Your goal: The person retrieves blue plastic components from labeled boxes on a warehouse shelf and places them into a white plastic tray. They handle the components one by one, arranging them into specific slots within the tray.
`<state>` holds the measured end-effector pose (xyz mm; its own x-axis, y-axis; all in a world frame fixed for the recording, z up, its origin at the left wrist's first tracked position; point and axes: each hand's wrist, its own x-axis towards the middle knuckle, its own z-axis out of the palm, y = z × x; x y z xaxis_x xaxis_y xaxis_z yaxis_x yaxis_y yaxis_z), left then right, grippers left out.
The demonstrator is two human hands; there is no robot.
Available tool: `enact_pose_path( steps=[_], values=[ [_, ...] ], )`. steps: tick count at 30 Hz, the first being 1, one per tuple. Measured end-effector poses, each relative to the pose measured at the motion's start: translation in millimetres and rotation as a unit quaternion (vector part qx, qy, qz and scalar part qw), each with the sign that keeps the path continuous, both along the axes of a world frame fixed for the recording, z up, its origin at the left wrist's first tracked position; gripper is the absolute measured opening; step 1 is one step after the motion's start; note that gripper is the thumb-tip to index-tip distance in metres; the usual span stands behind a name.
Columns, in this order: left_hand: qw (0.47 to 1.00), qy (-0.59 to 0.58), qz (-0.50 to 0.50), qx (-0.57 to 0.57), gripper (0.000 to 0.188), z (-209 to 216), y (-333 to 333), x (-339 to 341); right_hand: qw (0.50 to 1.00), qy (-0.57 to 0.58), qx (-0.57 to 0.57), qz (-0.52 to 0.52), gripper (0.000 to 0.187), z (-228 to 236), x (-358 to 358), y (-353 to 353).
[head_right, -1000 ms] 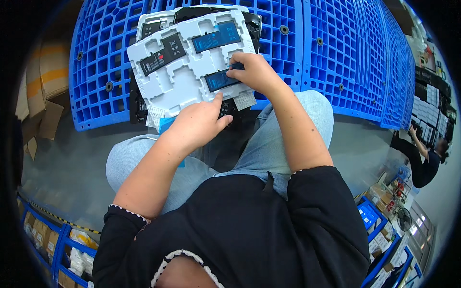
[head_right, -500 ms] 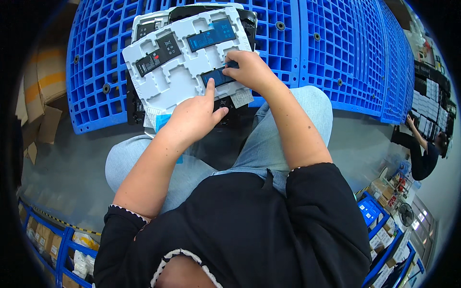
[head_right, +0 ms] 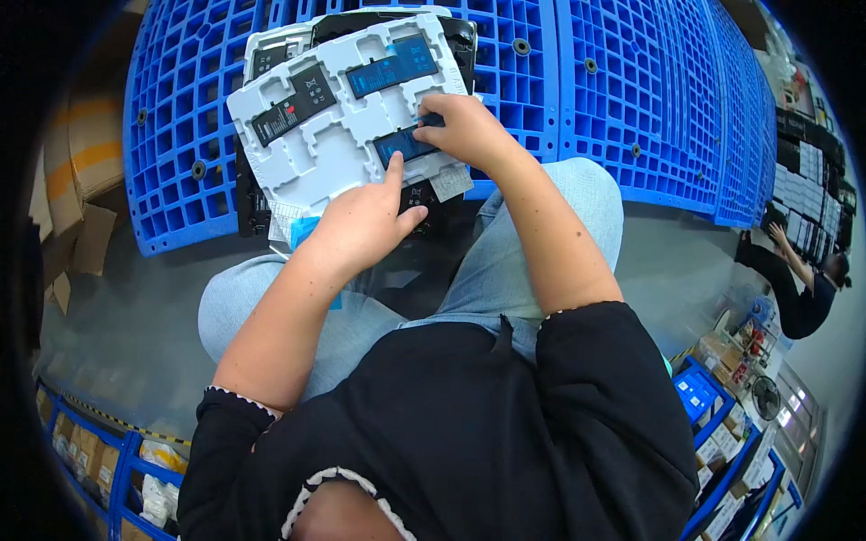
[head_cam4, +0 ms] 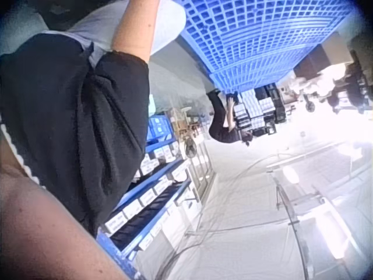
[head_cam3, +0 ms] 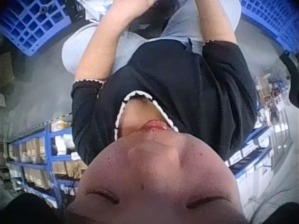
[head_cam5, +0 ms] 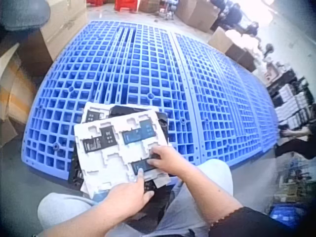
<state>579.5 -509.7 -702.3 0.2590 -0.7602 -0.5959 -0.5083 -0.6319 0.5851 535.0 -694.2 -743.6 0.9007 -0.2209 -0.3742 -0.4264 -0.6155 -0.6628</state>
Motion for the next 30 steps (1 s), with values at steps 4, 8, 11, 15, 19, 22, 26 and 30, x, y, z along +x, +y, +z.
enact_pose_path(
  steps=[4,8,11,15,19,22,26,30],
  values=[
    [1.000,-0.007,0.000,0.009,0.075,-4,-1,0,1.000,-0.013,-0.025,0.014,0.024,-3,0,2],
    [1.000,-0.013,-0.006,0.008,0.076,-8,-1,-1,0.996,-0.029,-0.082,0.035,0.024,-6,-1,4],
    [1.000,-0.012,-0.006,0.012,0.076,-6,-1,-1,0.979,0.011,-0.200,0.042,0.033,11,0,14],
    [0.999,-0.009,-0.023,0.025,0.077,-6,-4,1,0.965,0.063,-0.248,-0.061,0.047,19,-6,9],
    [0.999,-0.016,-0.021,0.027,0.077,-5,-3,1,0.959,0.011,-0.253,-0.129,0.051,11,-27,-11],
    [0.999,-0.024,-0.018,0.016,0.076,-7,-4,-1,0.956,-0.026,-0.242,-0.164,0.043,-7,-39,-23],
    [1.000,-0.023,-0.015,0.003,0.073,-6,-4,-2,0.976,0.079,-0.043,-0.197,0.030,-5,-33,-21],
    [0.999,-0.036,-0.029,-0.009,0.072,2,-1,-2,0.975,0.050,-0.081,-0.199,0.029,-3,-30,-19]
  ],
)
